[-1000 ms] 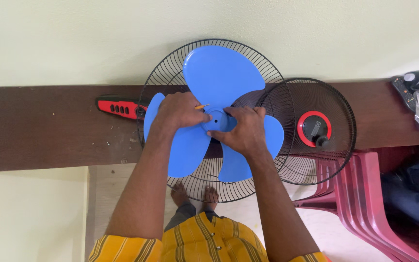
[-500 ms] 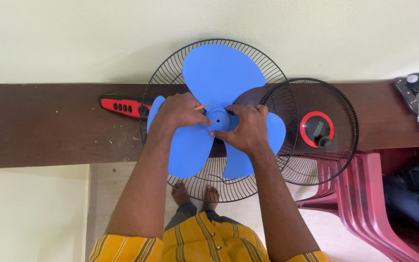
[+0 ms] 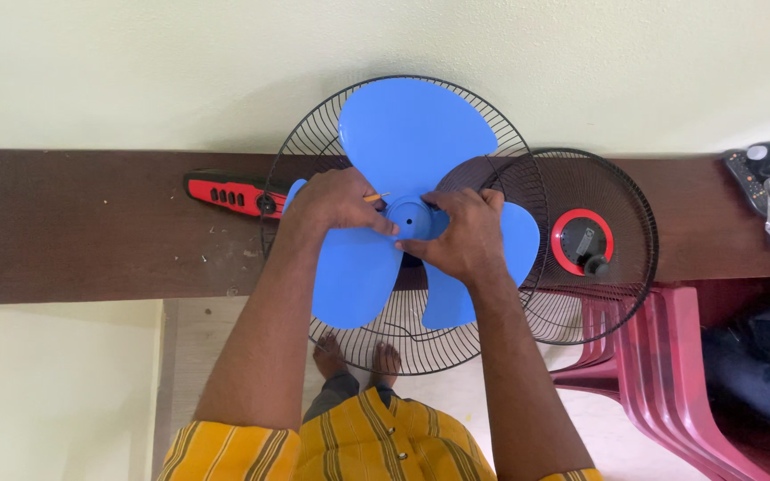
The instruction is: The person assembles an electric fan by attaching the motor housing to the front grille, then mounting the blue fan blade onto the motor shaft, and finally securing the rear grille. The person uses a screwdriver to tighten the screws during the process.
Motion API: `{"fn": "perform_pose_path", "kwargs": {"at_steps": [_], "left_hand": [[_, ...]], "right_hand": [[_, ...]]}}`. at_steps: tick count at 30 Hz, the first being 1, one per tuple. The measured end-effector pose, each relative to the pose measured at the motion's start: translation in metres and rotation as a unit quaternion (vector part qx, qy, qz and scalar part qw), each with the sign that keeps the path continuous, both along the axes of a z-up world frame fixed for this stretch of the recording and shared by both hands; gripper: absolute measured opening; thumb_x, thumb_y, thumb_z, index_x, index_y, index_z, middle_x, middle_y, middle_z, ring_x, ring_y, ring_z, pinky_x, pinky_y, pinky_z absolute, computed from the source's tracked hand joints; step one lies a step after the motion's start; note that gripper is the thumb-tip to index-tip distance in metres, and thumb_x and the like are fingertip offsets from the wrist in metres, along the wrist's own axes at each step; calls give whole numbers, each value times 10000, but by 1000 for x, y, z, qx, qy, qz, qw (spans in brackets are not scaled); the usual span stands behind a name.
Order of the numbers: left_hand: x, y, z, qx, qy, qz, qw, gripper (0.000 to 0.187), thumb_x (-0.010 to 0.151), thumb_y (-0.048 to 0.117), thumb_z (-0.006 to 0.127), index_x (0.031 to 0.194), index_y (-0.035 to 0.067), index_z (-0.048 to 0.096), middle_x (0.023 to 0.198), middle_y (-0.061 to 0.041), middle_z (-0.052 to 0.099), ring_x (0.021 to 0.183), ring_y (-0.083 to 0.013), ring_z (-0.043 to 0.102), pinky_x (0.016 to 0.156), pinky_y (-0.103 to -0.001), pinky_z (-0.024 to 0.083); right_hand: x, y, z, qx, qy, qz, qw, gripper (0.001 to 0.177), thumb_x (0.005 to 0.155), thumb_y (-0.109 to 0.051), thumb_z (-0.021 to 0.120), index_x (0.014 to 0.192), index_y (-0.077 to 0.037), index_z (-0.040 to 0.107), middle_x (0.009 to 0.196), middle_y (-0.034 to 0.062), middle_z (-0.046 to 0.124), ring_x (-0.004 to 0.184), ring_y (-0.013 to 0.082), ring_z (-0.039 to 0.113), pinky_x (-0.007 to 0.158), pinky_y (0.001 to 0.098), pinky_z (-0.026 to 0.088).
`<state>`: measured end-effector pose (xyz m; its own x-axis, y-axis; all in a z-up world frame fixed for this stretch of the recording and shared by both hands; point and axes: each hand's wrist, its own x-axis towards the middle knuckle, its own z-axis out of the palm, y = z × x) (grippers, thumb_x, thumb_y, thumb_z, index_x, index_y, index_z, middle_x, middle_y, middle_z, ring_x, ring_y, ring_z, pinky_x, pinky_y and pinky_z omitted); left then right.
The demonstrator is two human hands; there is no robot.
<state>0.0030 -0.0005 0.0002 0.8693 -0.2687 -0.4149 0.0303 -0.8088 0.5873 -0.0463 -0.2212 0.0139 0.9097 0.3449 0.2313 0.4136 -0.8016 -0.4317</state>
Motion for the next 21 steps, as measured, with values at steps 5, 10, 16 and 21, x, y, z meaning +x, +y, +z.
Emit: {"fn": "perform_pose_path", "kwargs": {"at_steps": [5, 10, 16, 21], "left_hand": [[-2, -5, 7, 27, 5, 8, 1000, 695, 475, 496, 912, 1081, 186, 770, 1016, -46, 788, 963, -298, 749, 863, -407, 566], [-6, -8, 12, 33, -4, 9, 999, 674, 493, 477, 919, 1078, 176, 772, 1000, -60, 796, 959, -301, 754, 867, -404, 569], [-4, -6, 11, 23, -1, 1, 1000, 668, 503, 491, 872, 1093, 197, 769, 1044, -79, 784, 981, -315, 745, 872, -415, 569], [5, -8, 9, 51, 34, 47, 997, 519, 652, 403, 731, 1113, 171, 788, 1081, -163, 775, 1017, -345, 738, 903, -447, 569]], "right_hand": [[1, -4, -1, 4, 45, -13, 999, 727, 494, -451, 963, 1068, -50, 765, 1006, 92, 769, 950, 237, 661, 1003, 436, 337], [0, -4, -3, 24, 66, -20, 997, 753, 490, -446, 970, 1091, -45, 760, 1023, 109, 759, 996, 244, 650, 1020, 438, 320], [0, -3, 0, -4, 84, -33, 996, 733, 509, -452, 960, 1100, -69, 754, 994, 112, 748, 990, 256, 648, 1030, 434, 323], [2, -5, 1, 0, 105, -46, 993, 720, 506, -440, 960, 1099, -92, 749, 968, 106, 741, 998, 268, 639, 1059, 431, 304]]}}
